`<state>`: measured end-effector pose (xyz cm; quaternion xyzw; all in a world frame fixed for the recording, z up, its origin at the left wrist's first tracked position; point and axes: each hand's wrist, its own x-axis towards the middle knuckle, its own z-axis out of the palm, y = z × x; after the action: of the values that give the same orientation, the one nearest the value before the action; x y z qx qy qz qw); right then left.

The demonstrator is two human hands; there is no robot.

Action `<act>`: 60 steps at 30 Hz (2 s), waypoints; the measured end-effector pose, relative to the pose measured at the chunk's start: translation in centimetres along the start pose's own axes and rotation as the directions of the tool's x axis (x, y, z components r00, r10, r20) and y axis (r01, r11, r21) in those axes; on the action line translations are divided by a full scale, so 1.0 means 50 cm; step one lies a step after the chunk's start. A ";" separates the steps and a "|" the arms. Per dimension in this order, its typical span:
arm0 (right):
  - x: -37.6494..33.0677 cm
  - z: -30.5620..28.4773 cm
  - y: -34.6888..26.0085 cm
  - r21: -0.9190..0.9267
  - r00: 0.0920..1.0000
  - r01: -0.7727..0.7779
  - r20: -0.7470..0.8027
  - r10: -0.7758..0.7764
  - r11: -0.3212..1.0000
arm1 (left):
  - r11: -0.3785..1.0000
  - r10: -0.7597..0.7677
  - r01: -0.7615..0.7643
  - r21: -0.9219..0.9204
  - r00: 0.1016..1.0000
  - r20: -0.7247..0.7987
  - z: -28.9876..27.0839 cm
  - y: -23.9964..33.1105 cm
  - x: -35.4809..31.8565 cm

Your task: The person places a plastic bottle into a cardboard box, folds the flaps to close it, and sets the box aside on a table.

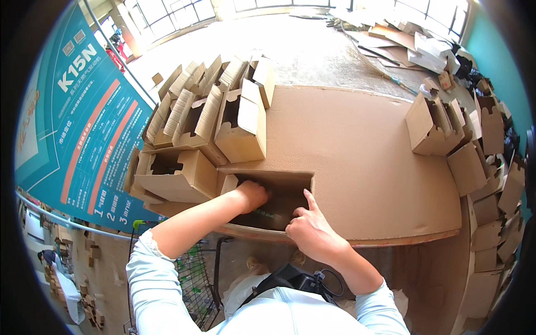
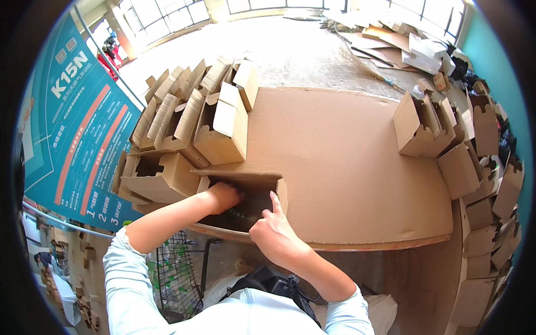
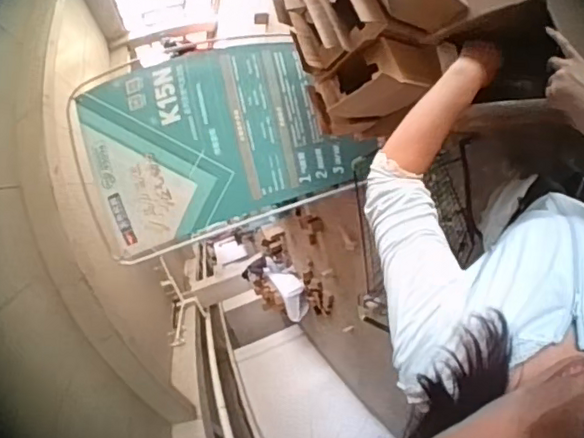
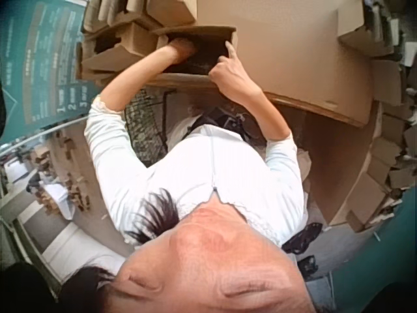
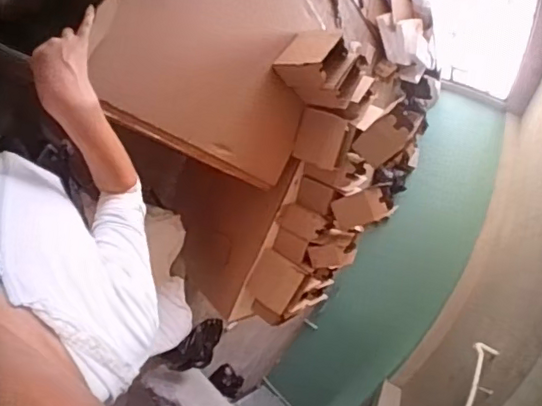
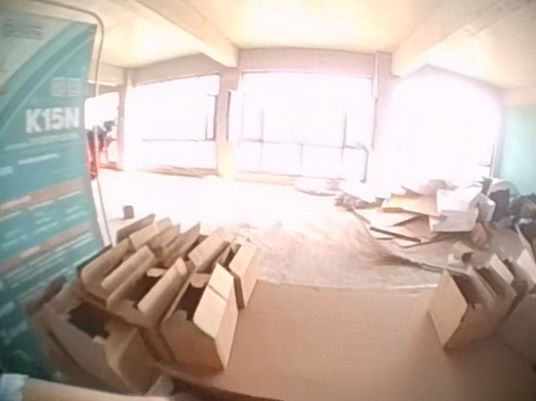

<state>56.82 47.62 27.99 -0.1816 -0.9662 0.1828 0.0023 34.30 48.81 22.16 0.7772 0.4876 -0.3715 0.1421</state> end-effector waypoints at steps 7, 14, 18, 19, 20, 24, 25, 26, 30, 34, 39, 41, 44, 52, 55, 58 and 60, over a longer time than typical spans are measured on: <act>0.002 -0.005 0.000 -0.042 0.998 -0.002 0.063 0.005 0.999 | 0.749 0.562 -0.382 -0.541 0.799 0.215 0.084 -0.005 0.075; 0.010 0.011 0.013 0.042 0.998 0.034 -0.062 -0.031 0.999 | 0.790 0.294 -0.252 -0.558 0.956 -0.015 0.024 -0.032 0.030; 0.015 0.007 0.019 -0.006 0.998 0.013 -0.054 -0.013 1.000 | 0.648 -0.059 -0.437 -0.623 0.787 -0.614 -0.011 -0.054 -0.181; 0.019 0.002 0.012 -0.024 0.999 -0.009 -0.041 0.008 1.000 | 0.605 -0.152 -0.534 -0.590 0.650 -0.744 0.012 -0.061 -0.241; 0.017 0.006 0.016 -0.012 0.997 -0.030 -0.067 0.029 0.999 | 0.529 -0.198 -0.602 -0.598 0.598 -0.777 0.025 -0.071 -0.320; 0.012 0.012 0.008 0.008 0.982 -0.125 -0.139 0.125 0.992 | 0.040 -0.646 -0.833 -0.552 0.400 -0.650 0.332 -0.105 -0.528; 0.007 0.007 0.002 0.022 0.978 -0.167 -0.126 0.169 0.986 | 0.012 -0.823 -0.780 -0.626 0.348 -0.449 0.445 -0.098 -0.545; 0.021 0.005 -0.018 0.013 0.971 -0.209 -0.114 0.209 0.978 | -0.045 -0.953 -0.751 -0.659 0.231 -0.199 0.588 -0.097 -0.545; 0.035 -0.007 -0.043 -0.058 0.953 -0.296 -0.081 0.291 0.954 | -0.354 -0.828 0.423 -0.834 0.273 0.489 1.366 0.087 -0.442; 0.035 -0.011 -0.046 -0.144 0.940 -0.342 -0.050 0.339 0.929 | -0.173 -0.452 0.757 -0.630 0.507 0.734 1.480 0.264 -0.318; 0.016 -0.010 -0.056 -0.155 0.870 -0.492 -0.038 0.492 0.857 | -0.215 -0.335 0.844 -0.491 0.409 0.849 1.346 0.252 -0.291; 0.029 -0.014 -0.075 -0.095 0.848 -0.529 -0.040 0.528 0.843 | -0.238 -0.593 0.824 -0.514 0.296 0.749 1.442 0.322 -0.274; 0.013 0.009 -0.076 -0.020 0.843 -0.534 -0.087 0.531 0.845 | -0.305 -0.623 0.776 -0.552 0.276 0.732 1.492 0.338 -0.272; 0.007 0.037 -0.107 0.035 0.839 -0.504 -0.217 0.499 0.863 | 0.048 -0.655 0.496 -0.867 0.671 0.348 1.597 0.449 -0.287; 0.007 0.034 -0.099 0.027 0.851 -0.491 -0.199 0.486 0.871 | 0.051 -0.610 0.444 -0.895 0.723 0.324 1.588 0.476 -0.298; -0.002 0.035 -0.089 0.031 0.829 -0.539 -0.160 0.536 0.842 | -0.008 -0.579 0.448 -0.894 0.727 0.369 1.568 0.477 -0.309; -0.006 0.032 -0.084 0.036 0.828 -0.542 -0.149 0.541 0.839 | -0.041 -0.571 0.448 -0.893 0.723 0.389 1.555 0.484 -0.320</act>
<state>55.54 43.32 27.99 -0.4615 -0.8727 0.1578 0.0240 17.07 -18.69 -22.97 0.2874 0.8607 0.0320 0.4190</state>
